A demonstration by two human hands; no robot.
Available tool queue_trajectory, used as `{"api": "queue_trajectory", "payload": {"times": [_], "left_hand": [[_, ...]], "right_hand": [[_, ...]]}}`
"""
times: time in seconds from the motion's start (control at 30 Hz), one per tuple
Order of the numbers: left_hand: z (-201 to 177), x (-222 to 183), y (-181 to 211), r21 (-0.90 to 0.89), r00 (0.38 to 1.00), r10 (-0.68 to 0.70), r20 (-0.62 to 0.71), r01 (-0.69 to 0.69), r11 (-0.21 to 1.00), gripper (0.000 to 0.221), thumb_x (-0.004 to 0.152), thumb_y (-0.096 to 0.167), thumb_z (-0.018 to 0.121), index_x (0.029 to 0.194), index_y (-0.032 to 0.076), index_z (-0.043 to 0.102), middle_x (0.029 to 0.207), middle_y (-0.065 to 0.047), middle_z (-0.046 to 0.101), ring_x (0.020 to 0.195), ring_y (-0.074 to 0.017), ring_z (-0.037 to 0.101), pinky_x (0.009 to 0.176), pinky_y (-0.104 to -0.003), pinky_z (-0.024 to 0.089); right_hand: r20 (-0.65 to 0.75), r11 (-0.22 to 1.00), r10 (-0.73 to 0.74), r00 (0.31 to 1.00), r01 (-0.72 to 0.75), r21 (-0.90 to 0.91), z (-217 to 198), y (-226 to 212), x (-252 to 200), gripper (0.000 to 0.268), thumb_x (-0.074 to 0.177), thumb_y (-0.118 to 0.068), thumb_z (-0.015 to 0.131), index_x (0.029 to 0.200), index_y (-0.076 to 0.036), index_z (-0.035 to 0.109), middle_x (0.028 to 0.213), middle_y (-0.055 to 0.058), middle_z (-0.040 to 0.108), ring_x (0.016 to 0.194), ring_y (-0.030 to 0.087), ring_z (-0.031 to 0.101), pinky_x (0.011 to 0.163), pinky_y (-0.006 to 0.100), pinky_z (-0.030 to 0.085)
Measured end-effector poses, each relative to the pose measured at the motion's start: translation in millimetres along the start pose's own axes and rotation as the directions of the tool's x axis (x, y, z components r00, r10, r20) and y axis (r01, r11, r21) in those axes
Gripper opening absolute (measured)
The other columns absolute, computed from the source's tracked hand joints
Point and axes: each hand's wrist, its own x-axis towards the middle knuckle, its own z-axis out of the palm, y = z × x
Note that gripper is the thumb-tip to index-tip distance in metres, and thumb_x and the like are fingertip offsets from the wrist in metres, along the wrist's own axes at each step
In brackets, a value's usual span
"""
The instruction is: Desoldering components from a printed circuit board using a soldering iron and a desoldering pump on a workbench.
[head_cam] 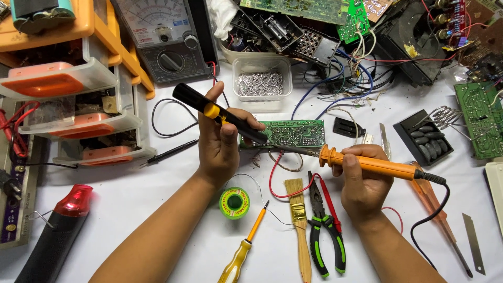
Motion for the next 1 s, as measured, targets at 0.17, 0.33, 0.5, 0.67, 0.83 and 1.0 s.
{"api": "queue_trajectory", "payload": {"times": [0.17,0.33,0.5,0.67,0.83,1.0], "left_hand": [[-0.5,-0.3,-0.7,0.002,1.0,-0.01,-0.009,0.01,1.0,0.052,0.096,0.038,0.03,0.134,0.007,0.016,0.078,-0.012,0.059,0.075,-0.0189,0.063,0.053,-0.018,0.049],[-0.6,-1.9,-2.7,0.001,1.0,-0.027,-0.016,0.027,1.0,0.053,0.095,0.038,0.029,0.135,0.006,0.015,0.077,-0.013,0.06,0.074,-0.0202,0.063,0.051,-0.019,0.049],[-1.2,0.1,-0.1,0.006,0.999,-0.027,-0.022,0.028,1.0,0.053,0.096,0.039,0.029,0.135,0.007,0.015,0.077,-0.012,0.059,0.074,-0.0194,0.063,0.052,-0.019,0.049],[-1.1,0.1,0.8,-0.003,0.999,-0.034,-0.024,0.034,0.999,0.054,0.096,0.039,0.028,0.136,0.007,0.013,0.078,-0.011,0.06,0.075,-0.0186,0.063,0.052,-0.018,0.049],[-1.1,-1.4,-0.9,0.013,1.0,-0.023,-0.008,0.023,1.0,0.054,0.095,0.038,0.028,0.136,0.006,0.013,0.078,-0.012,0.06,0.075,-0.0197,0.063,0.051,-0.018,0.049],[1.9,-5.4,-2.8,-0.011,1.0,-0.018,0.017,0.018,1.0,0.057,0.095,0.037,0.033,0.137,0.005,0.012,0.081,-0.013,0.06,0.079,-0.0199,0.063,0.055,-0.018,0.049]], "right_hand": [[0.002,1.0,-0.004,1.0,0.004,-0.004,-0.4,-0.5,0.0,0.013,0.09,-0.018,0.046,0.086,-0.005,0.049,0.068,0.008,0.053,0.052,0.013,0.054,0.052,0.021,0.048],[0.011,1.0,-0.001,1.0,0.001,-0.011,-1.3,-0.6,-0.2,0.014,0.09,-0.019,0.045,0.087,-0.006,0.049,0.07,0.009,0.053,0.054,0.014,0.055,0.054,0.022,0.048],[0.01,1.0,0.006,1.0,-0.006,-0.023,-0.8,-1.0,-0.1,0.014,0.09,-0.019,0.046,0.087,-0.006,0.049,0.072,0.009,0.053,0.056,0.013,0.055,0.055,0.022,0.048],[-0.009,1.0,-0.005,1.0,0.004,-0.019,1.0,-2.1,-0.2,0.013,0.09,-0.018,0.046,0.087,-0.006,0.049,0.072,0.008,0.053,0.058,0.014,0.054,0.057,0.024,0.047],[-0.022,1.0,0.003,1.0,-0.003,-0.014,0.1,0.4,-1.6,0.011,0.091,-0.018,0.047,0.088,-0.008,0.048,0.075,0.007,0.052,0.063,0.013,0.054,0.061,0.022,0.047],[-0.007,0.999,0.003,1.0,-0.003,-0.034,4.5,-10.3,0.4,0.011,0.09,-0.018,0.047,0.086,-0.008,0.048,0.074,0.006,0.052,0.061,0.012,0.053,0.059,0.022,0.045]]}}
